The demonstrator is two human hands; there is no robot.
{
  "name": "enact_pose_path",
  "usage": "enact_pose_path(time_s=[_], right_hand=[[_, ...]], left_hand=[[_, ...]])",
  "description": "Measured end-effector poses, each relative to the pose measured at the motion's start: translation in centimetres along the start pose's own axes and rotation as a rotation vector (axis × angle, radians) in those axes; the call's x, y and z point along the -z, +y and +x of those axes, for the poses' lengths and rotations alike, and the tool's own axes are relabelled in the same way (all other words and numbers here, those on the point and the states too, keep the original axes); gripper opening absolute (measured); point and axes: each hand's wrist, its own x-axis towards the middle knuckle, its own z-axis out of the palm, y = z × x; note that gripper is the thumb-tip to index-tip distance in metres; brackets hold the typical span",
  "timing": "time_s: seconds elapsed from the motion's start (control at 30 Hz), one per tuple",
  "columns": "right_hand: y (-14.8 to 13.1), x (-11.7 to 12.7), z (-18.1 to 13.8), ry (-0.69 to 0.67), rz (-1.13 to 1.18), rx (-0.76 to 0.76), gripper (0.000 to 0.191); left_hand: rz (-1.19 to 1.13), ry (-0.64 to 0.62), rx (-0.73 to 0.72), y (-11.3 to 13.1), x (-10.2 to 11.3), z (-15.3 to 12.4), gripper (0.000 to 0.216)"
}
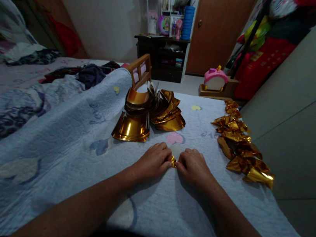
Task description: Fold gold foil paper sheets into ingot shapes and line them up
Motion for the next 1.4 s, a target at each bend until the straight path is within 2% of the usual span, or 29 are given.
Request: enact_pose_path(time_s=[0.83,1.1,1.23,1.4], right_hand=[[0.0,0.2,-0.3,-0.026,0.010,-0.008,0.013],[-0.1,-0.2,-0.9,0.089,-0.010,0.019,0.011],[0.0,-0.6,-0.9,0.106,0.013,0.067,0.011],[-0.2,-1.0,-0.9,0.129,-0.042,0.047,0.016]], left_hand=[[0.042,0.007,0.098,0.2,-0.5,0.2,0.015],[0.040,0.004,0.132,0.5,-0.4,0.1,0.011],[0.053,0.004,0.133,0.5,-0.6,0.2,0.010],[0.074,0.010,0.127,0.5,-0.7,0.2,0.011]])
